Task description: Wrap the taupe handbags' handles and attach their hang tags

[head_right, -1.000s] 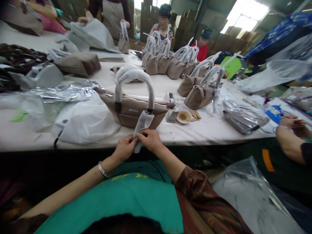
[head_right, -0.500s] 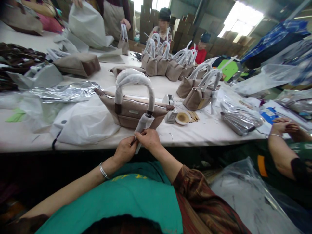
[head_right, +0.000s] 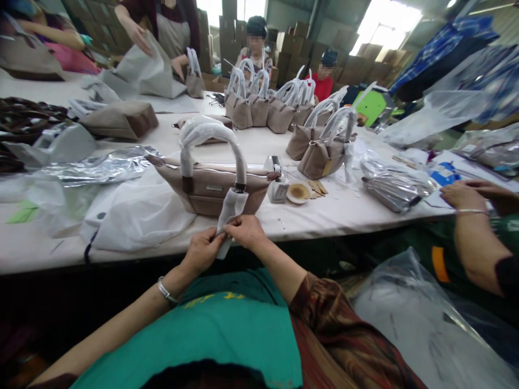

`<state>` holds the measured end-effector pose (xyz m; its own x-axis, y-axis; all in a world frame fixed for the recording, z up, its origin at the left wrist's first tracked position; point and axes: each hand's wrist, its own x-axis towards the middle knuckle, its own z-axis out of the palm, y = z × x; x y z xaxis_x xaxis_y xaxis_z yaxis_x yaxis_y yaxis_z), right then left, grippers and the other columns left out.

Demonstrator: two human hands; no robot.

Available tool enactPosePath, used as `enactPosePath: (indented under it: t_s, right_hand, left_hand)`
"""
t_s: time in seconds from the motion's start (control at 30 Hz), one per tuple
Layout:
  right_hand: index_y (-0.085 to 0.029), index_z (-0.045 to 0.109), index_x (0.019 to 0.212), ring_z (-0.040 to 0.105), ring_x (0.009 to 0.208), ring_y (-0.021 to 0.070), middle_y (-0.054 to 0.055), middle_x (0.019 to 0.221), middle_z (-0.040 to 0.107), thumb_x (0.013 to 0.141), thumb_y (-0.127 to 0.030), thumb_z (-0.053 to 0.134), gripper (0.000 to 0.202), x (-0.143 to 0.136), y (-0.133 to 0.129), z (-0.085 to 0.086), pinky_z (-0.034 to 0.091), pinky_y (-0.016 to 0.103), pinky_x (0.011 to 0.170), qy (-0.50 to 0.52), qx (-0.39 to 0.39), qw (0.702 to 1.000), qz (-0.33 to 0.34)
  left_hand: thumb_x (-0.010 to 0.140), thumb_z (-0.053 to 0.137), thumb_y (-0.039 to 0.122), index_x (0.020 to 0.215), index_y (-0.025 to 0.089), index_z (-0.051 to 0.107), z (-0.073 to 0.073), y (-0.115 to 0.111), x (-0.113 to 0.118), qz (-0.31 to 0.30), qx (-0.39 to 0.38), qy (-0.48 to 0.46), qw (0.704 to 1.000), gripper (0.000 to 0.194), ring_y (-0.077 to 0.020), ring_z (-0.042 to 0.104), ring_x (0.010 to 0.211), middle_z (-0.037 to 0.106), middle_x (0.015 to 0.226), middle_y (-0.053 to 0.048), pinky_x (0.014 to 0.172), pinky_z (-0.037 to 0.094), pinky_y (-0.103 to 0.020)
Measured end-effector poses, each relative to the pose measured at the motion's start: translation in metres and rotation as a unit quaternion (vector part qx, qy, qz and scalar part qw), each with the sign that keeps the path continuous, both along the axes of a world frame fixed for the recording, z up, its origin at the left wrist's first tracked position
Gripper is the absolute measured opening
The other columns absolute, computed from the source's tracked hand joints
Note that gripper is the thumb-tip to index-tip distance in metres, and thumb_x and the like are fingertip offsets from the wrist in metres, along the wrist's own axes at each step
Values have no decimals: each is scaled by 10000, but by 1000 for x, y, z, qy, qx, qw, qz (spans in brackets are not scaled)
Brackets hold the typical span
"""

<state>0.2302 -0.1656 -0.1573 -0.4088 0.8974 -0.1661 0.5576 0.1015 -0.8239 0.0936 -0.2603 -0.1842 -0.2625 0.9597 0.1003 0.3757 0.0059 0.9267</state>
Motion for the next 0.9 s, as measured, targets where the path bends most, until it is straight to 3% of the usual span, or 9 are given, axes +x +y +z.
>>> enactPosePath:
  t_s: [0.07, 0.17, 0.3, 0.4, 0.63, 0.77, 0.9]
  right_hand:
    - [-157, 684, 654, 553, 578, 141, 16, 597, 634, 670, -463, 765, 317, 3, 1, 0, 388, 242, 525, -7, 4, 1000, -19]
    - [-134, 687, 760, 497, 542, 114, 5, 613, 614, 625, -522, 785, 422, 8, 0, -6, 353, 235, 494, 115, -84, 990, -4]
    - [-147, 648, 846, 448, 475, 85, -29, 590, 582, 579, -577, 814, 533, 14, -3, -19, 329, 223, 464, 304, -220, 926, 45]
    - [-166, 594, 765, 445, 467, 80, -40, 567, 568, 554, -547, 855, 508, 14, -2, -26, 332, 214, 458, 360, -246, 899, 34]
    - [-183, 495, 599, 365, 381, 61, -68, 436, 484, 558, -546, 850, 509, 8, 5, -24, 247, 194, 388, 397, -217, 890, 58]
    - [-186, 478, 546, 359, 372, 62, -67, 420, 463, 607, -578, 806, 514, 8, 10, -30, 255, 203, 385, 379, -181, 906, 52]
    - [-160, 584, 599, 427, 422, 82, -27, 484, 534, 777, -599, 657, 479, 30, 21, -29, 308, 209, 420, 305, -91, 948, 24]
  left_hand:
    - [851, 594, 409, 751, 140, 661, -1, 0, -1, -6, -16, -50, 999, 295, -127, 479, 599, 569, 628, 3, 551, 340, -236]
    - [786, 684, 467, 882, 122, 691, -1, 1, 0, -41, -54, -221, 973, 359, -120, 502, 592, 634, 706, -19, 538, 359, -225]
    - [684, 800, 483, 963, 90, 687, 2, 5, 4, -67, -100, -404, 907, 494, -139, 589, 622, 692, 763, -73, 583, 440, -233]
    - [645, 850, 458, 980, 88, 684, 6, 7, 5, -67, -116, -448, 884, 526, -146, 619, 623, 699, 747, -83, 587, 475, -233]
    - [581, 913, 400, 904, 109, 682, 11, 9, 6, -60, -162, -512, 842, 492, -106, 599, 572, 678, 760, -48, 529, 513, -206]
    - [564, 914, 426, 910, 126, 672, 6, 16, 6, -53, -170, -488, 854, 519, -113, 600, 570, 679, 756, -38, 546, 520, -218]
    - [641, 820, 528, 1016, 120, 663, 1, 32, 0, -36, -153, -315, 936, 576, -217, 673, 725, 719, 847, -90, 648, 550, -292]
